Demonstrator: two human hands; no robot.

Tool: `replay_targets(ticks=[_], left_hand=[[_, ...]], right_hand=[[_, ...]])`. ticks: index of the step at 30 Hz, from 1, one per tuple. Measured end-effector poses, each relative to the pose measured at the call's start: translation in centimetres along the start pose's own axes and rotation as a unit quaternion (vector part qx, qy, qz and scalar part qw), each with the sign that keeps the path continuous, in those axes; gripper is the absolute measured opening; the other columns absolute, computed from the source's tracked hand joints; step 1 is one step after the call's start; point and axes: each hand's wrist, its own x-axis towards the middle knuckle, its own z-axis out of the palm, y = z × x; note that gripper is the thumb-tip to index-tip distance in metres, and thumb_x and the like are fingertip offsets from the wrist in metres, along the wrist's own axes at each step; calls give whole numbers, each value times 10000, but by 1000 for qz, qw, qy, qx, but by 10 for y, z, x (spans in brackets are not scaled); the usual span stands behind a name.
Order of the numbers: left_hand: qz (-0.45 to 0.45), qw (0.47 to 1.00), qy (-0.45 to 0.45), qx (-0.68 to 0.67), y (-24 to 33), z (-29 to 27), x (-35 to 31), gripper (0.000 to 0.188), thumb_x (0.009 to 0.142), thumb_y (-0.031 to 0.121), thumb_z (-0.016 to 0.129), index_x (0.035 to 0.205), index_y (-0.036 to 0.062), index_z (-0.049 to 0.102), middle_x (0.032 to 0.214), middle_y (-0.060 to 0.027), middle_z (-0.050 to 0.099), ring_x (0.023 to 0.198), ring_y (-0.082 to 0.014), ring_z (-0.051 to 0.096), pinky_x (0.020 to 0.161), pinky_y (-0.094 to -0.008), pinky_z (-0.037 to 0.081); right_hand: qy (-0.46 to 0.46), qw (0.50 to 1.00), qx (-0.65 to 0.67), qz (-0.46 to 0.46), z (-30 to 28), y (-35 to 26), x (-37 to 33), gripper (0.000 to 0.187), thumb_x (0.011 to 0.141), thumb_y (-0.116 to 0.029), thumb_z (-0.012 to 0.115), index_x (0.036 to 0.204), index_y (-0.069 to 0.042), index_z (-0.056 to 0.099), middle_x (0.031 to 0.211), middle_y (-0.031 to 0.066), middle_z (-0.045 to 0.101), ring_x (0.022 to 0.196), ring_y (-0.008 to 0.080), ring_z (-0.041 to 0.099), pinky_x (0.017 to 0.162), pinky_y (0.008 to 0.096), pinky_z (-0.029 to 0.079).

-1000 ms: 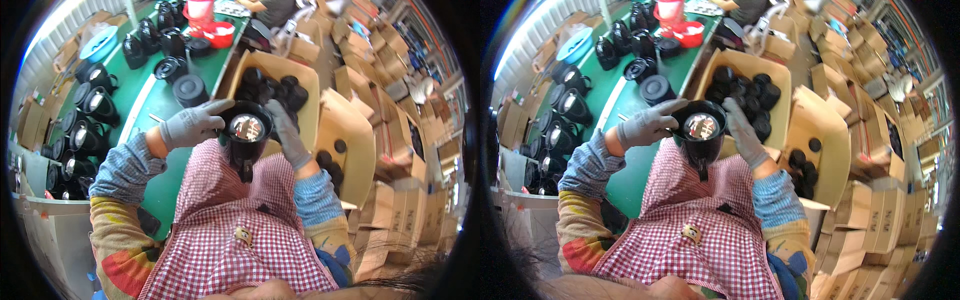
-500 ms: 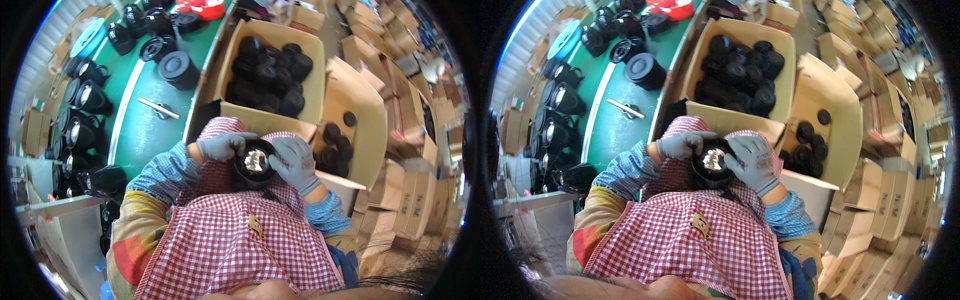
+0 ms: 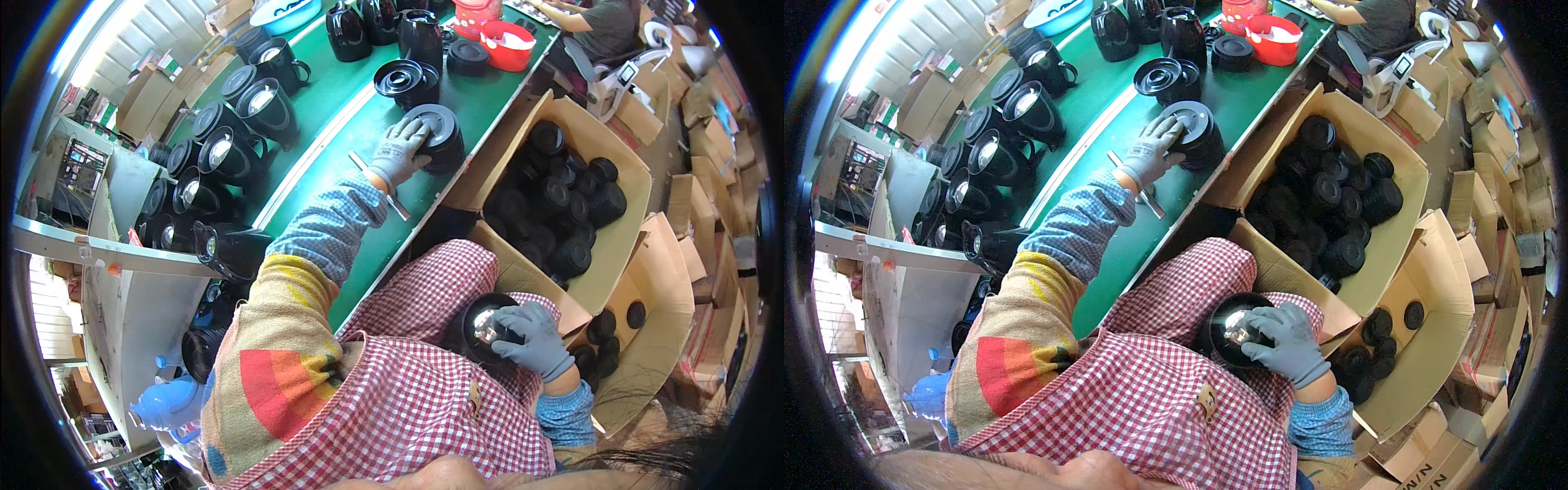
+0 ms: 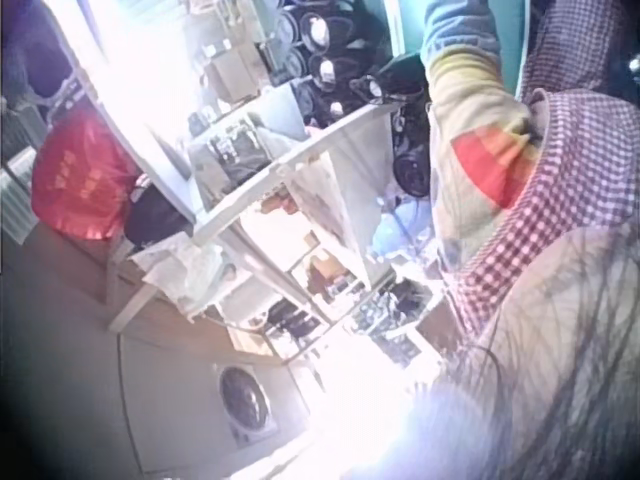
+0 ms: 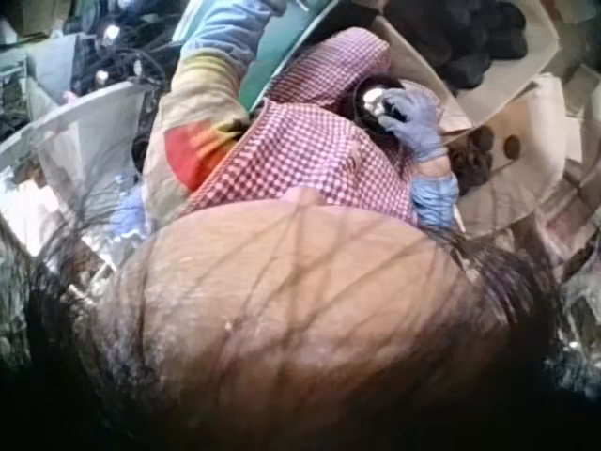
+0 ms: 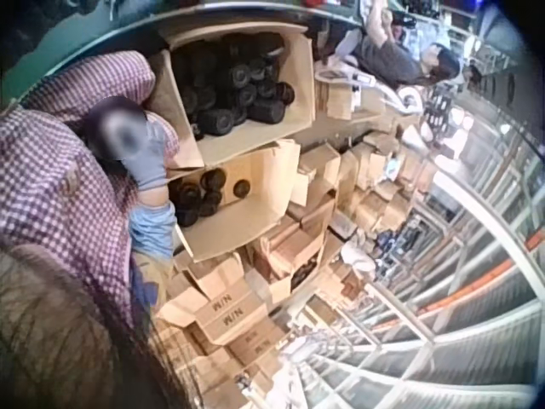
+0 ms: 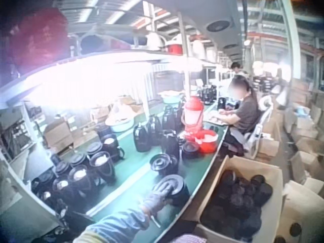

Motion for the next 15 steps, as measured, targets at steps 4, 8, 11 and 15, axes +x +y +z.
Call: replay_targets(ticks=[4, 8, 11, 15], left_hand=[[53, 995, 49, -73, -14, -16, 3, 561, 809, 107, 781, 1338, 41, 607, 1428, -204, 557, 1358, -398, 493, 1159, -451, 379], [-6, 951, 95, -295, 20, -72, 7, 402, 880, 25, 704, 1274, 4, 628, 1129, -168, 669, 1073, -319, 650, 952, -395, 521], [79, 871, -97, -475, 108, -133, -14, 430, 903, 28, 693, 1322, 8, 595, 1094, -115, 668, 1019, -206, 645, 900, -350, 532], [202, 802, -277, -490, 181, -123, -42, 545, 1011, 356, 601, 1398, -15, 508, 1315, -151, 588, 1216, -289, 569, 1067, -398, 426]], right_hand=[[184, 979, 91, -18, -22, -8, 5, 458, 826, -332, 801, 1162, -37, 703, 1162, 164, 691, 1091, 345, 643, 925, 451, 523], [289, 957, 22, 2, -48, 0, 3, 463, 904, -165, 725, 1332, -20, 627, 1383, 201, 593, 1270, 353, 574, 1082, 439, 444], [349, 929, 112, 41, -55, 0, 19, 618, 1007, -407, 595, 1460, 2, 496, 1515, 197, 475, 1394, 325, 462, 1172, 434, 335], [128, 829, 538, 83, -45, -2, 21, 760, 988, -630, 513, 1338, 39, 599, 1360, 169, 616, 1256, 254, 577, 1104, 384, 417]])
